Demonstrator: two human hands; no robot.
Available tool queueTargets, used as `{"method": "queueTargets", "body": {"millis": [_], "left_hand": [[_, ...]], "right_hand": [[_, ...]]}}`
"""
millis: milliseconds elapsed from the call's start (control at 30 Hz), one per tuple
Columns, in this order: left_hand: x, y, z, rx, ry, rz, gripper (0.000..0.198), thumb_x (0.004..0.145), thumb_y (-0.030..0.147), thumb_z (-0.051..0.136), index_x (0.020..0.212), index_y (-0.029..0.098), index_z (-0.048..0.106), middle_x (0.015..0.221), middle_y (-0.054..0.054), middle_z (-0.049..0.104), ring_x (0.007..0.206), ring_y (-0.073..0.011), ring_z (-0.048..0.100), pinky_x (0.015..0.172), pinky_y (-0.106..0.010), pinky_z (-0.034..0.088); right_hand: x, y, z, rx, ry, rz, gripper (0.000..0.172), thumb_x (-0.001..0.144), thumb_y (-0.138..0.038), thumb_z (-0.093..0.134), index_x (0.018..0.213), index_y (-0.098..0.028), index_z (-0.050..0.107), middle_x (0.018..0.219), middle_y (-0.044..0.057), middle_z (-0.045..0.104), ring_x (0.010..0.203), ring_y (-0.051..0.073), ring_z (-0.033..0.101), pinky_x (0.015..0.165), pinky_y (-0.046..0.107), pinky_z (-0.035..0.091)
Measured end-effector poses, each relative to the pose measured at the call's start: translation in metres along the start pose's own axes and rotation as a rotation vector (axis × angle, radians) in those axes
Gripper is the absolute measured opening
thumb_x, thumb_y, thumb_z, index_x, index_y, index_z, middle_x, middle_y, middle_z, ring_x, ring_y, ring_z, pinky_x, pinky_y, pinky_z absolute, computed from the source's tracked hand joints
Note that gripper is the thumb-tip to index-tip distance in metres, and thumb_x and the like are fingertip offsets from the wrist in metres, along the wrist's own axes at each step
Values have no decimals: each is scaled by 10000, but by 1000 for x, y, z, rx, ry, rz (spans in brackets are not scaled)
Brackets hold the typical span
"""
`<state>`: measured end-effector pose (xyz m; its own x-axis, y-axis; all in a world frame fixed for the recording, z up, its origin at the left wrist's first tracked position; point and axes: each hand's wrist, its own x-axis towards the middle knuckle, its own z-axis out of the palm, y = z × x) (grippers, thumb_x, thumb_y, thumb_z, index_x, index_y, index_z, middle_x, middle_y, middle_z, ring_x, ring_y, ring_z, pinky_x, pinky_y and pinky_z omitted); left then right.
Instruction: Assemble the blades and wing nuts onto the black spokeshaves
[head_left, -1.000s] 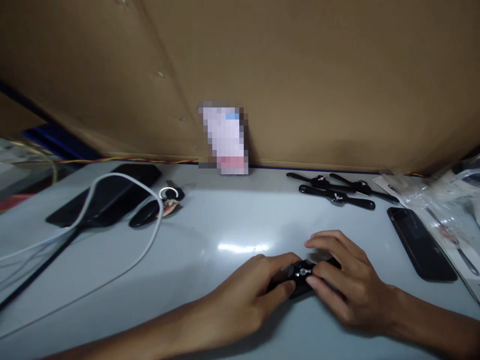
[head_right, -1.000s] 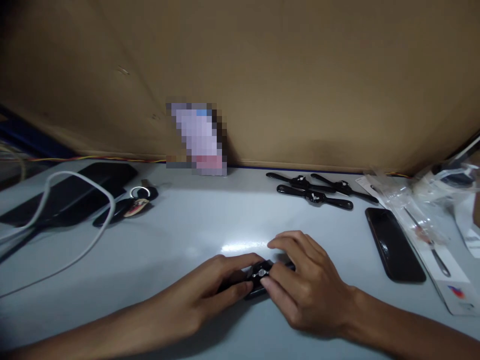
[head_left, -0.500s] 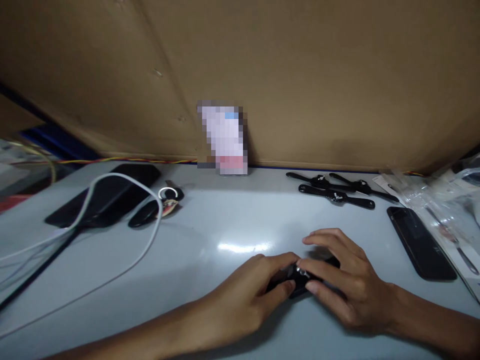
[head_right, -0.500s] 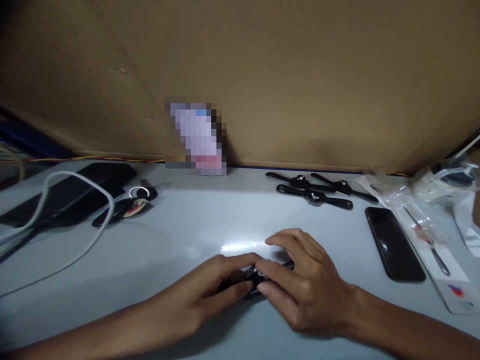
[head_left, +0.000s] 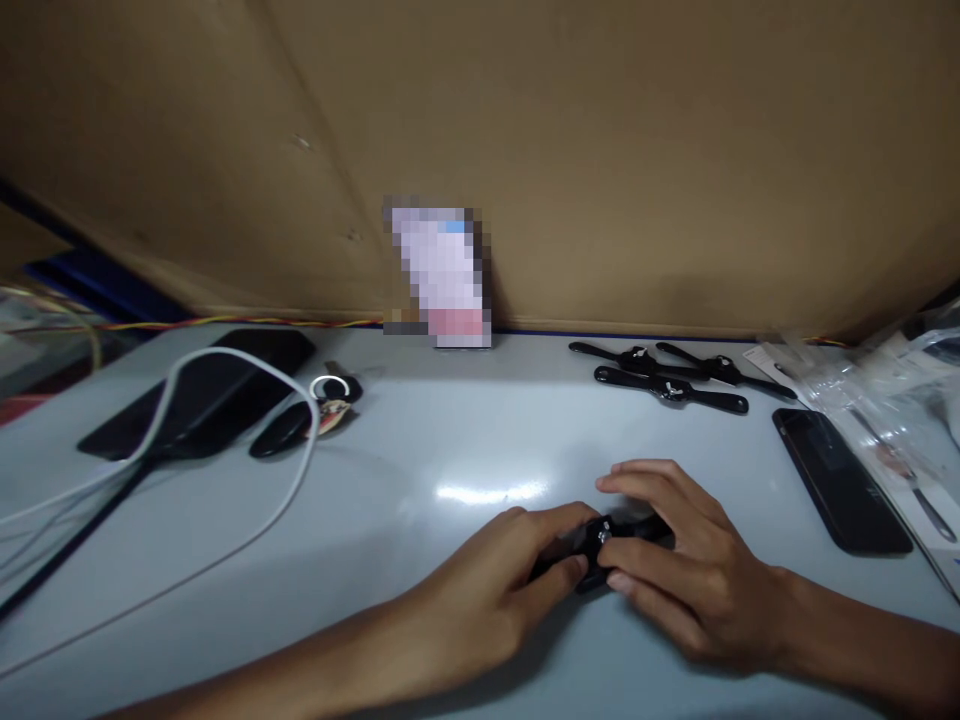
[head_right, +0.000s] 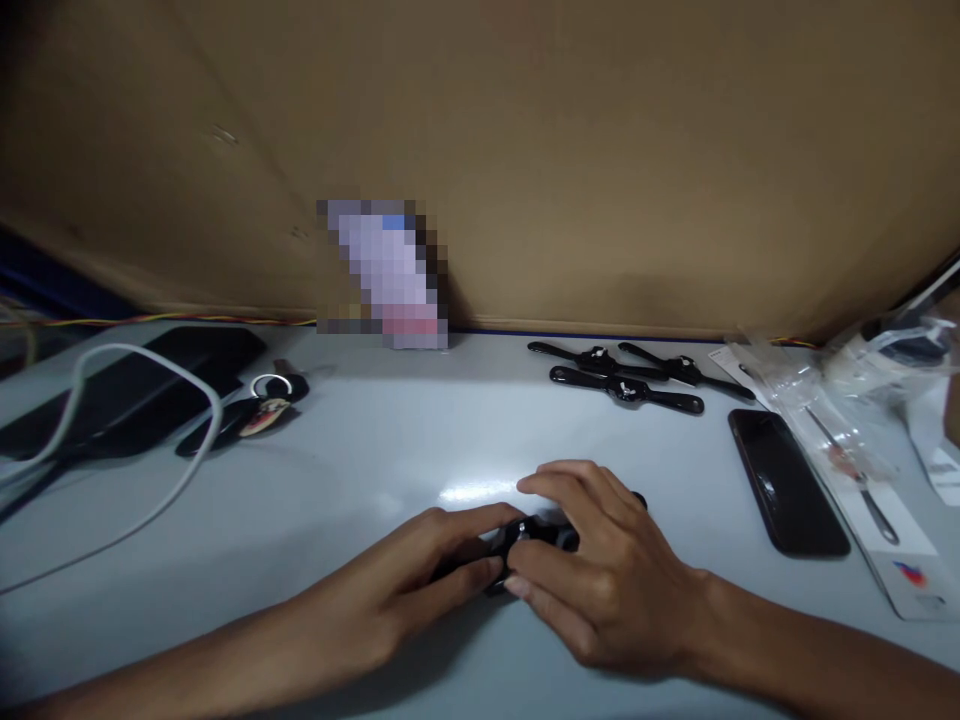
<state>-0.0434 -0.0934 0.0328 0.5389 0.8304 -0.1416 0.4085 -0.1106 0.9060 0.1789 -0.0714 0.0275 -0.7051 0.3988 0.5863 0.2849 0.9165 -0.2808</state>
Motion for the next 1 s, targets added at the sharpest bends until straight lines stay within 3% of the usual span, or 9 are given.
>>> {"method": "queueTargets", "body": {"millis": [467,633,767,933,1000], "left_hand": [[-2,-1,-1,-35,-2,15,252,999,361,462,972,204,658,871,-23,672,782,-188,579,725,-273,470],[0,-2,-1,-30,-24,3,279,1017,398,473,987,198,664,861,-21,674,821,-194,586,775,-288,480],[1,-2,-2,-21,-53,-9,292,1021,385,459,1018,184,671,895,-34,687,857,-204,596,824,-309,489],[-1,1,-3,-40,-48,-1,254,1003,330,467,1049,194,676,941,-37,702,864,-204,595,812,-301,484],[-1,2,-3,-38,-53,-11,261,1004,327,465,1075,191,676,960,-41,707,862,-204,594,807,-301,484]], "right_hand": [[2,-1,0,-9,37,-49,145,969,-198,603,914,-141,724,1150,168,652,1142,287,595,913,441,602],[2,-2,4,30,61,80,101,969,-158,615,1041,-103,660,1053,144,682,1008,247,624,856,418,600],[-1,-1,7,23,28,119,143,966,-157,620,1099,-109,642,1081,148,672,1011,264,615,835,459,594],[-2,0,5,9,37,26,349,919,52,479,1064,-179,696,1138,133,641,1083,252,603,832,422,591],[-1,-1,4,29,43,31,345,918,35,492,1125,-160,687,1155,145,637,1101,256,599,870,437,588]]}}
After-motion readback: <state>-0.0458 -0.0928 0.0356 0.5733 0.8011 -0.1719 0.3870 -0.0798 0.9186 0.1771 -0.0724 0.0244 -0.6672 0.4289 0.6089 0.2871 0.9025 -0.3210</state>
